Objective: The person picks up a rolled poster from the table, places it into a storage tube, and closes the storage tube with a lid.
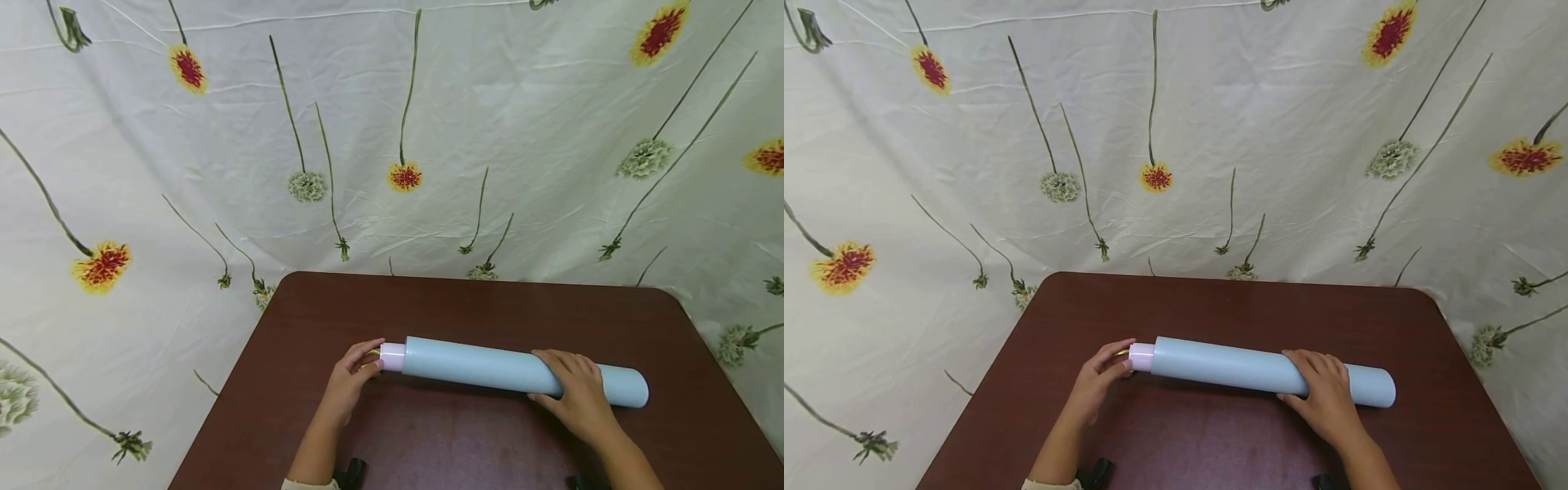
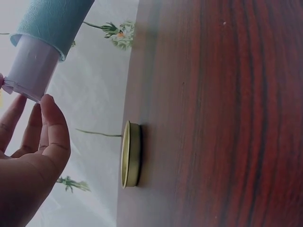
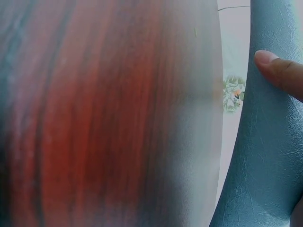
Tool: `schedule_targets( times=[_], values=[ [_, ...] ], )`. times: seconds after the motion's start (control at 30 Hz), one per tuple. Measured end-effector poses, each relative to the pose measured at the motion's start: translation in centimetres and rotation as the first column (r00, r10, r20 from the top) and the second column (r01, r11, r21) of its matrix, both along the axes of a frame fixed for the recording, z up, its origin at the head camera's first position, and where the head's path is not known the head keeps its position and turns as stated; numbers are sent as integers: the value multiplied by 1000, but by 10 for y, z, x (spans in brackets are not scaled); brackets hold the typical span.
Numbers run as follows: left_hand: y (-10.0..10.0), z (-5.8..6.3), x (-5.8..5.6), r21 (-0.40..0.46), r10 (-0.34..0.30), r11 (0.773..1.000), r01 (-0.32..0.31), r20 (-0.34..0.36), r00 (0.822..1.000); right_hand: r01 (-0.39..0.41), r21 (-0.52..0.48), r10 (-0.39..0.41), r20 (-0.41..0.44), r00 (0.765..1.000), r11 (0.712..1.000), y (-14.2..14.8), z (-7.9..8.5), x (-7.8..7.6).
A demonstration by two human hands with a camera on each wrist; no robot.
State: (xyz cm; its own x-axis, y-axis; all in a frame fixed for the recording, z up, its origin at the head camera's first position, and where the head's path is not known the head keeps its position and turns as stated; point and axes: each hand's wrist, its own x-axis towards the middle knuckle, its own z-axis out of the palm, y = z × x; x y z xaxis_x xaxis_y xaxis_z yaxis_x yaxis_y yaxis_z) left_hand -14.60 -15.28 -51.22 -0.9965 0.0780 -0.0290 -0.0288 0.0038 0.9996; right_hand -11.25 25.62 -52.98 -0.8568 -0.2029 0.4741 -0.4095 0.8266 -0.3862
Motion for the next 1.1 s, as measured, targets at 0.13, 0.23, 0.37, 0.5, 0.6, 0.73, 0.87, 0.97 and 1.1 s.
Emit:
schedule_targets(
  times=[0.13,0.23,0.37,0.5,0.6,0.73,0.87,0.97,1.1],
  values=[
    [0,0,0,-17,-3,1000,3,-11,1000,0,0,0,2,1000,1000,0,0,0],
    [2,1,0,-21,-3,1000,2,-11,1000,1,0,-1,8,1000,1000,0,0,-1],
    [4,1,0,-20,-3,1000,3,-12,1000,4,5,-4,18,1000,1000,0,-2,-2],
    [6,0,1,-45,-18,999,17,-13,1000,3,10,-4,27,1000,1000,0,-2,-2],
    [6,0,1,-64,-30,997,29,-3,1000,4,13,-5,28,1000,1000,0,-2,-2],
    [7,-1,2,-70,-44,997,43,-4,999,3,9,-4,24,1000,1000,-2,-2,-1],
    [9,-2,2,-65,-64,996,63,-19,998,1,1,-1,22,1000,1000,-3,-2,-1],
    [10,-3,2,-63,-72,996,70,-25,997,2,6,-2,22,1000,1000,-3,-3,-1],
    [11,-4,2,-74,-70,995,68,-19,997,-1,11,1,26,1000,1000,-2,-4,-1]
  ],
)
